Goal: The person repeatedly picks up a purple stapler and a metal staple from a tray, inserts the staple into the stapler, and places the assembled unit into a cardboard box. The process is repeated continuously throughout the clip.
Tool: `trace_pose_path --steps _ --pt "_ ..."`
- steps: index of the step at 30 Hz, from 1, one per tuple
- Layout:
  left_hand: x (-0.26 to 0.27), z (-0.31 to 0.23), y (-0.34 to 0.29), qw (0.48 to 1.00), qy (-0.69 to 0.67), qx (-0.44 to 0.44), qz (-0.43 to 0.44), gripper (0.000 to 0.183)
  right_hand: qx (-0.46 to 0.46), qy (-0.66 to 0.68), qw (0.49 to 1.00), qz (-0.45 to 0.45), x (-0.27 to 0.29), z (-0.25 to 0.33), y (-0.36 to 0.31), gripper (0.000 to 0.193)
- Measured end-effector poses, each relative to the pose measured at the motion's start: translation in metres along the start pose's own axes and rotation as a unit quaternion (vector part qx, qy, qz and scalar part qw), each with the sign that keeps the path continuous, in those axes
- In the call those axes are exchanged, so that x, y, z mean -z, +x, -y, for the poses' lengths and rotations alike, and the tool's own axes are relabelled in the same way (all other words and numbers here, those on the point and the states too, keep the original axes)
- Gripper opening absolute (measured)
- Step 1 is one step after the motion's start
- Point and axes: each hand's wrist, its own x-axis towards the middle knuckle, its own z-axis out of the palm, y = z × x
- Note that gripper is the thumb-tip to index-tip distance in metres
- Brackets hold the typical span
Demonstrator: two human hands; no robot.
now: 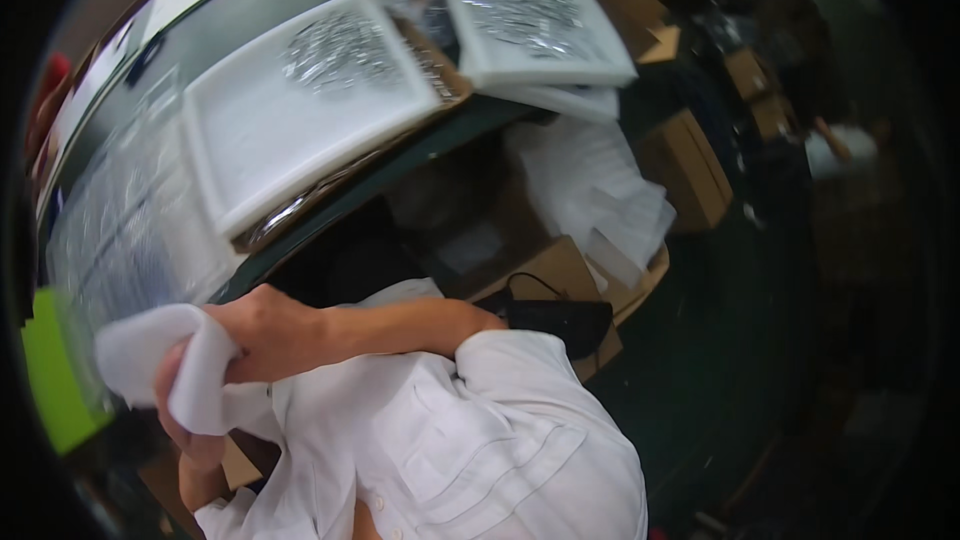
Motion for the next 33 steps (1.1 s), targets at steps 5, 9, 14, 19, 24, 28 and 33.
trace_pose_path --steps 5,9,14,19,24,28,33 --pt "0.039 0.043 -0.019 0.966 0.139 -0.106 -0.193 0.057 -0.186 -0.469 0.801 -0.322 0.119 -0.002 -0.161 0.025" --pt "0.148 0.063 -0.094 0.735 0.479 0.162 -0.451 0.046 0.075 -0.543 0.368 -0.751 0.231 0.066 -0.203 0.029" --pt "0.221 0.078 -0.447 0.487 0.461 0.311 -0.674 0.033 -0.069 -0.794 0.172 -0.580 0.361 0.006 -0.378 0.025" --pt "0.119 0.144 -0.478 0.371 -0.201 0.440 -0.793 0.050 -0.551 -0.488 0.418 -0.533 0.395 -0.049 -0.503 0.034" --pt "0.076 0.148 -0.458 0.485 -0.275 0.310 -0.770 0.061 -0.205 -0.598 0.562 -0.534 0.268 -0.031 -0.220 0.036" --pt "0.097 0.141 -0.270 0.588 -0.253 0.301 -0.707 0.075 -0.074 -0.549 0.728 -0.404 0.218 -0.012 -0.073 0.023" --pt "0.118 0.230 -0.254 0.764 0.145 0.396 -0.489 0.061 -0.147 -0.519 0.815 -0.214 0.224 -0.032 0.025 0.015"
